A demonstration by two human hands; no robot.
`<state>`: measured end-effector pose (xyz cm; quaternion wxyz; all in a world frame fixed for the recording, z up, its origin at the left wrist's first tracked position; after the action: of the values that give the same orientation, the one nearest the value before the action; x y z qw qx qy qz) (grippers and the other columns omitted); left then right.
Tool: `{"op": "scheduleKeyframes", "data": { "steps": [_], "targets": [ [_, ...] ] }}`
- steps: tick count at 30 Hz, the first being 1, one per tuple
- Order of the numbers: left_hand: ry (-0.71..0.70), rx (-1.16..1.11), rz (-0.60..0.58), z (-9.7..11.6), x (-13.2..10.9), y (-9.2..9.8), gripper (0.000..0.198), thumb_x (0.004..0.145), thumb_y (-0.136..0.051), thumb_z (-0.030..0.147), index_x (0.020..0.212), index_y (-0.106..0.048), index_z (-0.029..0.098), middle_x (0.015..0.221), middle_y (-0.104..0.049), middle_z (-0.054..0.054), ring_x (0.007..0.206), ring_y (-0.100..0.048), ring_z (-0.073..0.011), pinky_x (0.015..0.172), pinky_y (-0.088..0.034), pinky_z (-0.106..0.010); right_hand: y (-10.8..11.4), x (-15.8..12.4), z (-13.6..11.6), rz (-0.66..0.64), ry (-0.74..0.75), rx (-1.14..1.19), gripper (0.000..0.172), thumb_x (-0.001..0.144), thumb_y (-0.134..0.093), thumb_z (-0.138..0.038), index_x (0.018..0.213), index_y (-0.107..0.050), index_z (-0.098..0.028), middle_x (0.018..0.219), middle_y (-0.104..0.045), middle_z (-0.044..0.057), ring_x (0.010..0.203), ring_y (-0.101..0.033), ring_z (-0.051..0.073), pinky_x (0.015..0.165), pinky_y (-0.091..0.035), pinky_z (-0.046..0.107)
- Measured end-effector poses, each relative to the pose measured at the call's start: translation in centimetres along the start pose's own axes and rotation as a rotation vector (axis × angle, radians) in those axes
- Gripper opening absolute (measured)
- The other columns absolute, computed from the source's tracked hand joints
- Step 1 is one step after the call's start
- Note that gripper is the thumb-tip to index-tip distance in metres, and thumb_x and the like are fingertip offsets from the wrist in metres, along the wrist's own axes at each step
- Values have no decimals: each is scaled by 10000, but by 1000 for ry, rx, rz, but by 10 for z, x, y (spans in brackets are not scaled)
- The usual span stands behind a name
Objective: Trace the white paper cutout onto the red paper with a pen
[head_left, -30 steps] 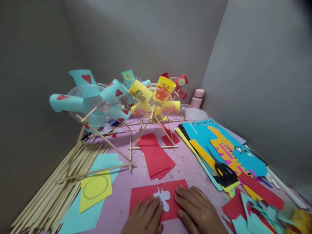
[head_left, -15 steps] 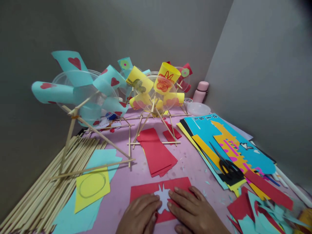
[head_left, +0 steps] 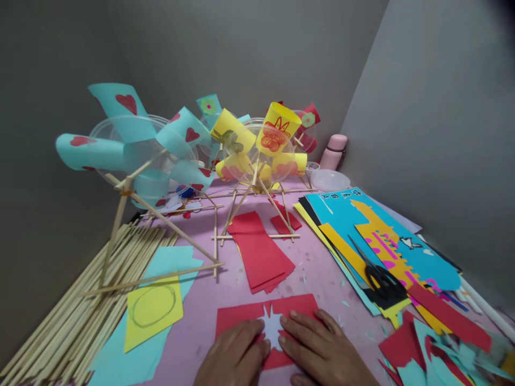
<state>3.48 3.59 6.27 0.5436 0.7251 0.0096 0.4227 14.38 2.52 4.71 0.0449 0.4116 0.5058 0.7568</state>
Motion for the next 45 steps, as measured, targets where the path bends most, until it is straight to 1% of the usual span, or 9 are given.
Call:
{"op": "scheduleKeyframes", "data": {
  "steps": [4, 8, 12, 17, 20, 29, 34, 41, 45],
  "targets": [
    [-17, 33, 0, -1, -4, -4, 337, 982, -278, 212, 885, -600, 213, 896, -762, -40, 775, -726, -161, 638, -589, -234, 1, -1, -1, 14, 4, -22, 356, 972, -377, -464, 1059, -662, -268, 1080, -725, -68, 934, -663, 120, 757, -450, 286],
    [12, -5, -10, -2, 0, -5, 354, 980, -266, 221, 854, -597, 230, 877, -761, -17, 739, -722, -153, 598, -585, -235, 4, 2, -1, 36, 0, -38, 362, 990, -337, -435, 1028, -663, -282, 1045, -734, -91, 905, -671, 110, 748, -444, 298],
    [75, 9, -12, -4, 8, -3, 363, 988, -262, 288, 934, -610, 200, 810, -748, -14, 675, -706, -135, 575, -572, -233, 5, 4, 0, 39, -10, -28, 375, 988, -332, -450, 1024, -662, -276, 1038, -736, -91, 900, -670, 112, 745, -445, 294],
    [-5, 160, -23, 3, 3, -9, 335, 968, -294, 246, 1009, -621, 185, 957, -753, -30, 759, -709, -160, 630, -561, -266, 0, 0, -1, 19, -3, -18, 368, 969, -372, -478, 1049, -659, -263, 1063, -731, -56, 925, -658, 123, 761, -445, 270],
    [-30, 171, -59, 5, 0, -15, 301, 936, -337, 201, 1047, -617, 183, 1037, -738, -30, 806, -700, -157, 671, -547, -261, -1, -1, -2, 8, -1, -10, 353, 961, -398, -473, 1063, -658, -257, 1077, -727, -44, 945, -650, 127, 776, -442, 268],
    [19, 150, -86, -1, 4, -13, 291, 838, -377, 135, 1018, -600, 190, 1061, -724, -69, 789, -694, -180, 655, -546, -283, 0, 1, 0, 15, -12, -12, 351, 973, -376, -455, 1051, -654, -257, 1067, -730, -56, 939, -650, 128, 762, -438, 275],
    [17, 114, -99, -2, -1, -18, 267, 847, -413, 165, 1016, -615, 207, 1100, -714, -56, 779, -682, -171, 646, -536, -271, 5, 3, 0, 49, -11, -35, 370, 985, -338, -451, 1018, -660, -271, 1044, -735, -83, 918, -659, 112, 752, -434, 288],
    [-48, 192, -113, 1, -1, -19, 331, 880, -361, 153, 1078, -621, 209, 1118, -709, -37, 800, -665, -146, 669, -503, -262, 3, 3, 1, 41, -21, -12, 363, 991, -333, -432, 1029, -654, -264, 1043, -735, -77, 921, -655, 117, 770, -425, 287],
    [-30, 179, -127, 0, -1, -19, 340, 856, -395, 145, 1102, -620, 206, 1132, -701, -45, 813, -659, -164, 667, -499, -269, 1, 2, 1, 23, -24, -1, 351, 976, -363, -451, 1041, -649, -260, 1059, -731, -67, 938, -649, 124, 768, -432, 286]
  ]
}}
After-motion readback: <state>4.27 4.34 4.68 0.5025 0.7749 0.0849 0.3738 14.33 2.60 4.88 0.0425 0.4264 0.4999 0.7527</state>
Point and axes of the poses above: each hand's wrist, its own x-axis towards the middle knuckle, its own y-axis out of the back of the hand, z = x × y, the point moved 9 cm from there along x, towards the middle knuckle
